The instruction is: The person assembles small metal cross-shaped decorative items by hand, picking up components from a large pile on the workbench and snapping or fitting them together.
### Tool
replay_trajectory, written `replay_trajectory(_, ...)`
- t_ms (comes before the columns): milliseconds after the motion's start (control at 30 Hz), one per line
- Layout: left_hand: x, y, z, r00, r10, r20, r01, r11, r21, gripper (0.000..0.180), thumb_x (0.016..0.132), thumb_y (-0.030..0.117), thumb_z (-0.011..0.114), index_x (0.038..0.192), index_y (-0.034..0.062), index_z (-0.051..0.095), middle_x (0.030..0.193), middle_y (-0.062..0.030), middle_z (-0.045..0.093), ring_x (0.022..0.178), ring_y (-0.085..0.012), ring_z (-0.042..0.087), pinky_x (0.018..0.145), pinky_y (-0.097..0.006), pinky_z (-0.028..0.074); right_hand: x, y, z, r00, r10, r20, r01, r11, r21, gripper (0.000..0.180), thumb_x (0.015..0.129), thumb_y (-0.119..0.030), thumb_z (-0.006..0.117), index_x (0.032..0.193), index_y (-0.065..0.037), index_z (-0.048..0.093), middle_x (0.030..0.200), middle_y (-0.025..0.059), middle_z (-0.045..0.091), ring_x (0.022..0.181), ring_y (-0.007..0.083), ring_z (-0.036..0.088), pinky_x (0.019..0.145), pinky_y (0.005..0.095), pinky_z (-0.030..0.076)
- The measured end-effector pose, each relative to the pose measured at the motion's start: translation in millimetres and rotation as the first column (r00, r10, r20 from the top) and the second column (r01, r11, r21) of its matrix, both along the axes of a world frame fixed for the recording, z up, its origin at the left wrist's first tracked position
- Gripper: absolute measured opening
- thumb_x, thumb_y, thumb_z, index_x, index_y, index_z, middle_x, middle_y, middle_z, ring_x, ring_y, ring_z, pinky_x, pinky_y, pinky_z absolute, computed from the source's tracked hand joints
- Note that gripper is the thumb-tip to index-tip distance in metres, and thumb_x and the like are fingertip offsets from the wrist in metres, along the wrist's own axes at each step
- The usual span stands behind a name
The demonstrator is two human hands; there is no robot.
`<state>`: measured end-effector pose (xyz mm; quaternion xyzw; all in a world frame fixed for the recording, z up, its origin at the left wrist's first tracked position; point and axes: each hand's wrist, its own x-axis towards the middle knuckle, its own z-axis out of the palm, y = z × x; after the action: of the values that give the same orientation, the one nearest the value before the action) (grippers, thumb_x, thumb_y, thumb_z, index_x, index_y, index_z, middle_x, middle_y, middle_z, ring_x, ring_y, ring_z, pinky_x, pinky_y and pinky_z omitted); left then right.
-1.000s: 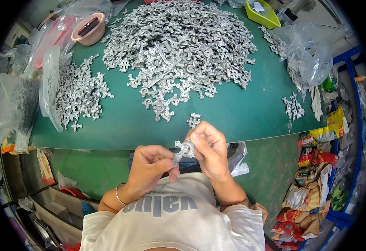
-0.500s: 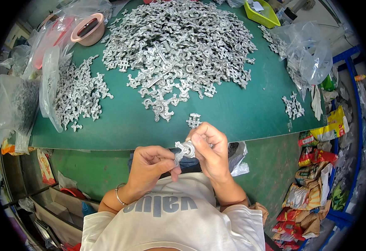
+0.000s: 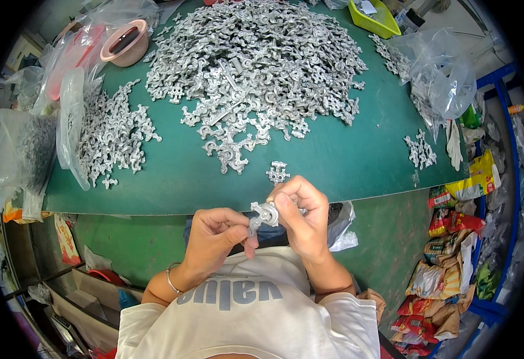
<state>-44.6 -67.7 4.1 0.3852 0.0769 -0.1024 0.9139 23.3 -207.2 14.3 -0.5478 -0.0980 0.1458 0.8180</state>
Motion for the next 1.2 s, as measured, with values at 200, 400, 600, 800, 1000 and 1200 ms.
replay_trajectory(200,5,-10,5,0.991,0.134,0.008,-0.134,0.991,-0.027,0.011,0.081,-0.001,0.057,0.09,-0.0068,0.058,0.079,-0.0134,0.061,0.065,-0.0156,0.06,0.062,-0.026,0.051,0,-3,-12,0.982,-0.043,0.183,0.056,0.996,-0.065,0.012,0.085,-0.007,0.051,0.077,0.001,0.049,0.07,0.0056,0.055,0.056,0.0052,0.043,0.05,0.0201,0.033)
replay_trajectory(400,1,-11,15,0.983,0.151,0.1,-0.171,0.956,0.24,0.018,0.08,-0.004,0.056,0.098,-0.0071,0.056,0.084,-0.0145,0.061,0.066,-0.0156,0.06,0.063,-0.026,0.051,-1,-1,-9,0.886,-0.098,0.453,0.206,0.959,-0.196,0.01,0.081,0.0,0.055,0.073,0.002,0.049,0.067,0.0059,0.054,0.058,0.0075,0.044,0.051,0.0208,0.035)
replay_trajectory(600,1,2,13,0.997,-0.08,-0.017,0.082,0.989,0.12,0.016,0.085,0.003,0.051,0.094,-0.0088,0.058,0.083,-0.0156,0.062,0.066,-0.0162,0.061,0.062,-0.026,0.051,1,-1,-3,0.924,-0.081,0.375,0.182,0.953,-0.243,0.017,0.08,-0.001,0.057,0.066,0.001,0.048,0.062,0.0039,0.052,0.055,0.0058,0.041,0.049,0.0201,0.032)
replay_trajectory(800,3,4,10,0.985,-0.152,-0.076,0.152,0.988,-0.011,0.02,0.087,0.009,0.051,0.093,-0.0089,0.058,0.081,-0.0155,0.062,0.065,-0.0166,0.061,0.061,-0.026,0.05,1,-3,-5,0.955,-0.082,0.284,0.151,0.962,-0.23,0.019,0.081,-0.003,0.058,0.065,0.0,0.048,0.061,0.0016,0.053,0.056,0.0041,0.041,0.049,0.0192,0.032)
replay_trajectory(1000,2,2,13,0.991,-0.131,-0.04,0.133,0.991,0.036,0.017,0.084,0.006,0.054,0.092,-0.0078,0.058,0.079,-0.0147,0.062,0.064,-0.0166,0.061,0.061,-0.026,0.05,-1,-3,-6,0.964,-0.077,0.254,0.118,0.981,-0.153,0.018,0.082,-0.005,0.057,0.067,0.0,0.048,0.064,0.0046,0.056,0.055,0.0044,0.044,0.05,0.019,0.034)
replay_trajectory(1200,3,3,11,0.988,-0.152,-0.006,0.152,0.988,-0.005,0.014,0.082,0.003,0.057,0.091,-0.0068,0.058,0.078,-0.0144,0.063,0.063,-0.0165,0.061,0.06,-0.025,0.049,-2,4,-2,0.959,-0.111,0.261,0.15,0.979,-0.136,0.035,0.083,-0.027,0.059,0.063,-0.005,0.041,0.052,0.0064,0.047,0.045,0.0087,0.039,0.042,0.0214,0.028)
